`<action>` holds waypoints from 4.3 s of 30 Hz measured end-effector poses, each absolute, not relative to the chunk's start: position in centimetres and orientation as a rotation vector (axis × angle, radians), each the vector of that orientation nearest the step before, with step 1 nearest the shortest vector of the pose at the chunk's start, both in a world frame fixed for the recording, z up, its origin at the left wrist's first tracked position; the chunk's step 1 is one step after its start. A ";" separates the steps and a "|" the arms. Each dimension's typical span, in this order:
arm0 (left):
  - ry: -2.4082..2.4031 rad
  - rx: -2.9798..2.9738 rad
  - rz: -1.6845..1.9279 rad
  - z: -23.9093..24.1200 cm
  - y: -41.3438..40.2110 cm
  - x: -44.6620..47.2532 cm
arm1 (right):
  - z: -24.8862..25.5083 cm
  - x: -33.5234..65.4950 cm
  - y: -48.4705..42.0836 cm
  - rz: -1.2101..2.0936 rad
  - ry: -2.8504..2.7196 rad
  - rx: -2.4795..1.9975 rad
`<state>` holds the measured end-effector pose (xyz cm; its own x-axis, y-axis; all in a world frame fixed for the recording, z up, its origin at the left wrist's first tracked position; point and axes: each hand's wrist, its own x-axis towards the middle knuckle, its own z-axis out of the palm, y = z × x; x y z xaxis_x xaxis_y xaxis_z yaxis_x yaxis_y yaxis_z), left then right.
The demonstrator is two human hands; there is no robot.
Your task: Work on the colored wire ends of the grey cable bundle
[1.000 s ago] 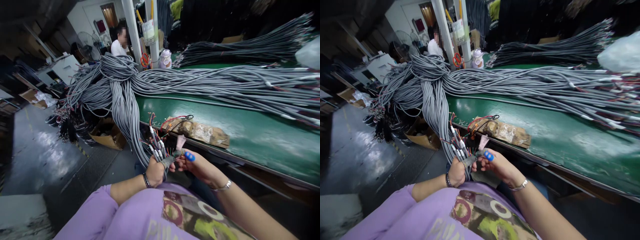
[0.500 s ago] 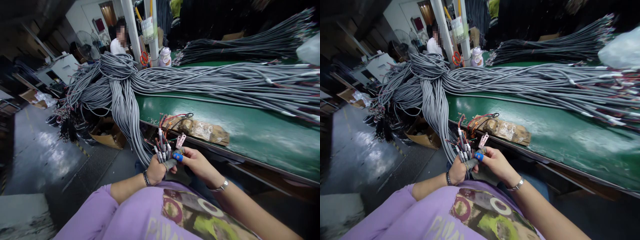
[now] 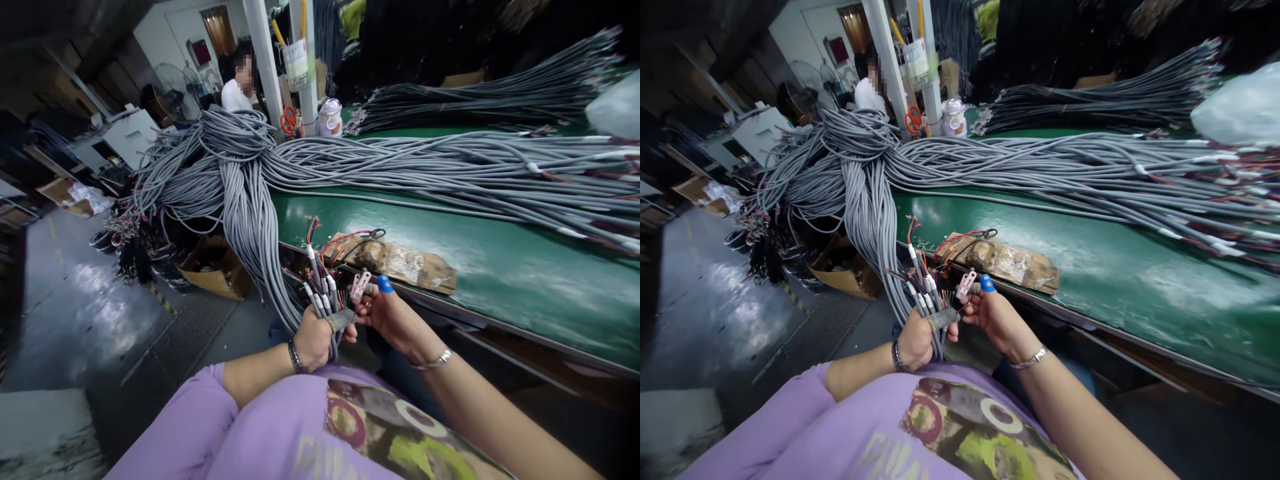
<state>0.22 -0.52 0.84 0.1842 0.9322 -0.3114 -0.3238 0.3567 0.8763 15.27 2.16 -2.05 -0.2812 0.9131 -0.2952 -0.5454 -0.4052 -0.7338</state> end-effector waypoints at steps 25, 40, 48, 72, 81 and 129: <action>1.051 0.788 1.030 0.4 -0.2 1.0 | -2.3 13.8 2.8 1.755 -0.490 -0.767; 1.066 0.855 1.043 -0.3 -1.1 -0.3 | -2.7 14.4 -1.1 1.706 -0.964 -0.888; 1.043 0.864 1.026 -0.2 -1.1 -0.5 | -1.3 13.0 -0.7 1.686 -0.926 -0.864; 1.036 0.737 1.173 0.1 -0.1 0.9 | -2.2 14.2 3.3 1.804 -0.510 -0.821; 1.055 0.770 1.133 -0.4 0.2 1.3 | -2.8 13.5 3.4 1.711 -0.455 -0.814; 1.077 0.777 1.076 -0.2 -0.8 -0.5 | -3.5 15.1 0.7 1.825 -0.623 -0.845</action>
<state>-0.50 -0.83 -0.21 0.0967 0.9495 -0.2985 -0.2974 0.3138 0.9017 15.08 0.68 -3.49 -0.2665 0.9251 -0.2705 -0.5669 -0.3774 -0.7322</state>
